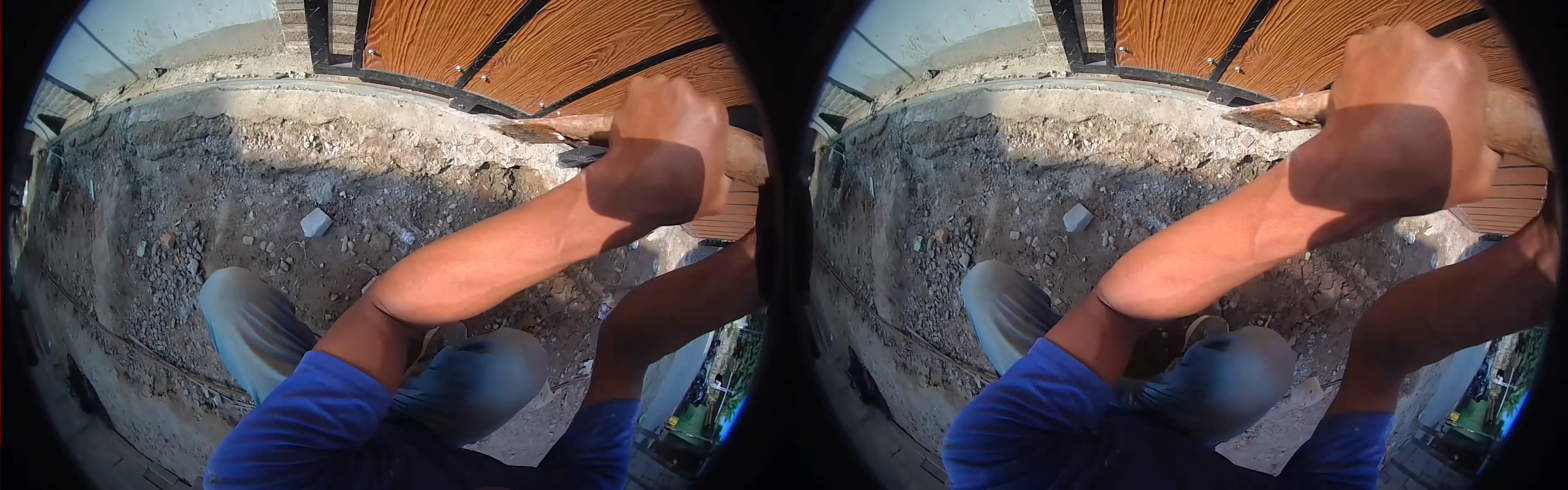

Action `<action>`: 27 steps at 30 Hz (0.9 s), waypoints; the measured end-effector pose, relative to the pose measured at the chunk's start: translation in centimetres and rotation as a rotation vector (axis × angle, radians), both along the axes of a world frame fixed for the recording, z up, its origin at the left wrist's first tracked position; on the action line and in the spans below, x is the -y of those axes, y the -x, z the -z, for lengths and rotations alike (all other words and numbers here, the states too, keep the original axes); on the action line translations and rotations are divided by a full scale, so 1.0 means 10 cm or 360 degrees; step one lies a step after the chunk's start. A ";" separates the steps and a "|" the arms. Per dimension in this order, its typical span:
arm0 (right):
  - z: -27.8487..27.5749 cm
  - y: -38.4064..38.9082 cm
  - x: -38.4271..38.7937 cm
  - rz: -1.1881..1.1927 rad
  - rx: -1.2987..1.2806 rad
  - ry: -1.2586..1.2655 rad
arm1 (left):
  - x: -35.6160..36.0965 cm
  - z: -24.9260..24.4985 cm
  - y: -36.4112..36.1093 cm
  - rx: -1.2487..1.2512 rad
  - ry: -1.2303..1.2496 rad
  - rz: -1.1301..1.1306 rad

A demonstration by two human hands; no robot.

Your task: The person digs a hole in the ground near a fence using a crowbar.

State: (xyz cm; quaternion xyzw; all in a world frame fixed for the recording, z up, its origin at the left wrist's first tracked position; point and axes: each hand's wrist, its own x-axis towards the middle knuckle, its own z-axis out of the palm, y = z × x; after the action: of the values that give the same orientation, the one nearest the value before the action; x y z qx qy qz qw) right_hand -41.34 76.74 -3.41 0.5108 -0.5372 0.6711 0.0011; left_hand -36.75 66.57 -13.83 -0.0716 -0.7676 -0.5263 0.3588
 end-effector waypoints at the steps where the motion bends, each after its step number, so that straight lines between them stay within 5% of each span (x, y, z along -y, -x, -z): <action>1: 0.76 0.14 0.19 0.0159 0.0087 0.0094 | 0.05 0.79 0.25 -0.0122 -0.0181 -0.0165; 2: 1.72 0.22 0.47 0.0392 0.0109 0.0107 | 0.19 1.80 0.52 0.0208 -0.0341 -0.0247; 3: 2.38 0.24 0.59 0.0479 0.0293 0.0158 | 0.49 2.75 0.52 0.0544 -0.0652 0.0316; 4: 3.03 0.26 0.72 0.0561 0.0480 0.0223 | 0.40 3.15 0.66 0.0395 -0.0087 -0.0223; 5: 3.00 0.41 0.69 0.0454 0.0418 0.0081 | 0.47 3.28 0.81 0.0073 -0.0117 -0.0235; 7: 2.79 0.63 0.68 0.0477 0.0633 -0.0109 | 0.46 2.97 0.79 0.0665 -0.0410 -0.0027; 8: 2.85 0.91 0.68 0.0573 0.0446 -0.0171 | 0.29 3.04 0.69 0.0706 -0.0429 -0.0006; 13: 2.93 1.06 0.43 0.0477 0.0892 -0.0075 | 0.29 2.86 0.90 0.0730 -0.0174 -0.0138; 17: 3.16 0.35 -0.33 0.0057 0.0993 -0.0177 | -0.40 3.20 0.18 0.0681 -0.0189 -0.0371; 20: 3.68 -0.33 -0.76 0.0281 0.1323 -0.0300 | -0.98 3.58 -0.84 0.1074 -0.0358 -0.0373; 21: 3.73 -0.55 -0.91 0.0185 0.1350 -0.0074 | -1.03 3.65 -1.01 0.0929 -0.0276 -0.0298; 24: 3.44 -1.03 -1.17 0.0286 0.1114 0.0028 | -1.18 3.54 -1.12 0.0791 -0.0203 -0.0054; 27: 2.33 -0.89 -1.17 0.0246 0.0698 0.0199 | -1.22 2.58 -0.82 0.0415 -0.0260 0.0165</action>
State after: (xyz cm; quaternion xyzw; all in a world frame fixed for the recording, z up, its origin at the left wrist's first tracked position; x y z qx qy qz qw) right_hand -32.43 88.43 -26.68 0.3091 -0.5195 0.7959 -0.0327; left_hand -28.51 78.78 -39.61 -0.0126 -0.7575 -0.6096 0.2333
